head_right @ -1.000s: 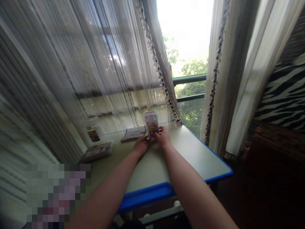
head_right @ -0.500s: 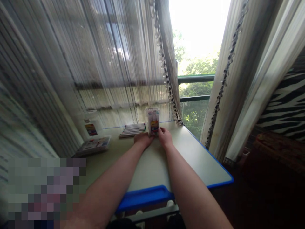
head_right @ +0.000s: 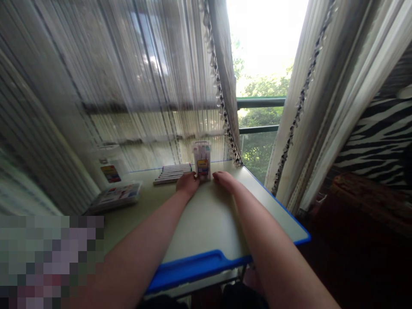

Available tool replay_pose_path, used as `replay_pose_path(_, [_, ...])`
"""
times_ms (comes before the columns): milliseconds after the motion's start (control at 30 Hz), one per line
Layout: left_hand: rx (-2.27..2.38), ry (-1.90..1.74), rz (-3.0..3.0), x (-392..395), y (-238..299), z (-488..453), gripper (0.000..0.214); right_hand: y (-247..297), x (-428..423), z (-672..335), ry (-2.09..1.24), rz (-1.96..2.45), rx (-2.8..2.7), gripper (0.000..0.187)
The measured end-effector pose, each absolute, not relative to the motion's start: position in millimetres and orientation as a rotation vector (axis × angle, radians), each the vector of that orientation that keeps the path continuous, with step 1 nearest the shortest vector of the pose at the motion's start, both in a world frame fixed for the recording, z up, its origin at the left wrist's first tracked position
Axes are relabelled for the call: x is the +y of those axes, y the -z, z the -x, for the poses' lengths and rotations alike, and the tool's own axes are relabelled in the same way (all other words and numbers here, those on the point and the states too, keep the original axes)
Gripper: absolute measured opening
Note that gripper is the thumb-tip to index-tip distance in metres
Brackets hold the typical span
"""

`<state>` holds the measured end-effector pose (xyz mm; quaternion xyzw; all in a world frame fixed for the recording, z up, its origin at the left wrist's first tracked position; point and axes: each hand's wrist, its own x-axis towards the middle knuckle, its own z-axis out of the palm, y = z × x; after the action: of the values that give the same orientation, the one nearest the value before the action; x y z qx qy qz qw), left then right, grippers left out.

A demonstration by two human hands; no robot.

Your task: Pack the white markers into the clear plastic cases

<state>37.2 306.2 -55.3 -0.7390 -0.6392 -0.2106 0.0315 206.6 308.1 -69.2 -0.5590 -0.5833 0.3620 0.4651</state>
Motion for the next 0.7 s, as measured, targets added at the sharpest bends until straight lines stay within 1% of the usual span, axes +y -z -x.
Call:
replay_pose_path(33, [-1.967,0.651,2.291,306.4,55.3,-37.0,0.034,64.9,306.2,-210.9,-0.956,1.348,-1.422,0.012])
replay_pose_path(100, [-1.972,0.65,2.326,307.1,55.6,-36.6,0.034,56.4,305.8,-216.9,-1.287,1.234,-1.249,0.005])
replay_pose_path(133, [-1.975,0.651,2.337,307.8,55.9,-36.4,0.033,52.5,308.1,-218.1,-1.366,1.254,-1.199,0.002])
replay_pose_path(233, [-1.989,0.656,2.338,310.8,57.6,-35.1,0.03,44.7,325.5,-215.0,-1.336,1.537,-1.274,0.005])
replay_pose_path(333, [-2.023,0.673,2.327,313.7,59.8,-33.3,0.03,45.2,348.1,-208.7,-1.281,1.679,-1.362,0.006])
replay_pose_path(433, [-2.027,0.674,2.334,315.3,61.1,-32.9,0.033,52.0,360.6,-209.8,-1.189,1.705,-1.483,0.013])
replay_pose_path(533, [-2.06,0.59,2.315,317.4,60.6,-35.4,0.038,59.4,361.0,-218.1,-1.067,1.617,-1.685,0.02])
replay_pose_path(567, [-2.109,0.548,2.303,318.5,60.1,-36.6,0.04,61.4,360.2,-220.8,-0.959,1.56,-1.758,0.019])
replay_pose_path(633, [-2.173,0.508,2.263,320.9,59.2,-38.9,0.044,64.8,359.3,-223.9,-0.633,1.437,-1.854,0.015])
replay_pose_path(700, [-2.172,0.489,2.24,322.9,59.0,-40.7,0.045,68.1,360.5,-223.8,-0.365,1.347,-1.884,0.02])
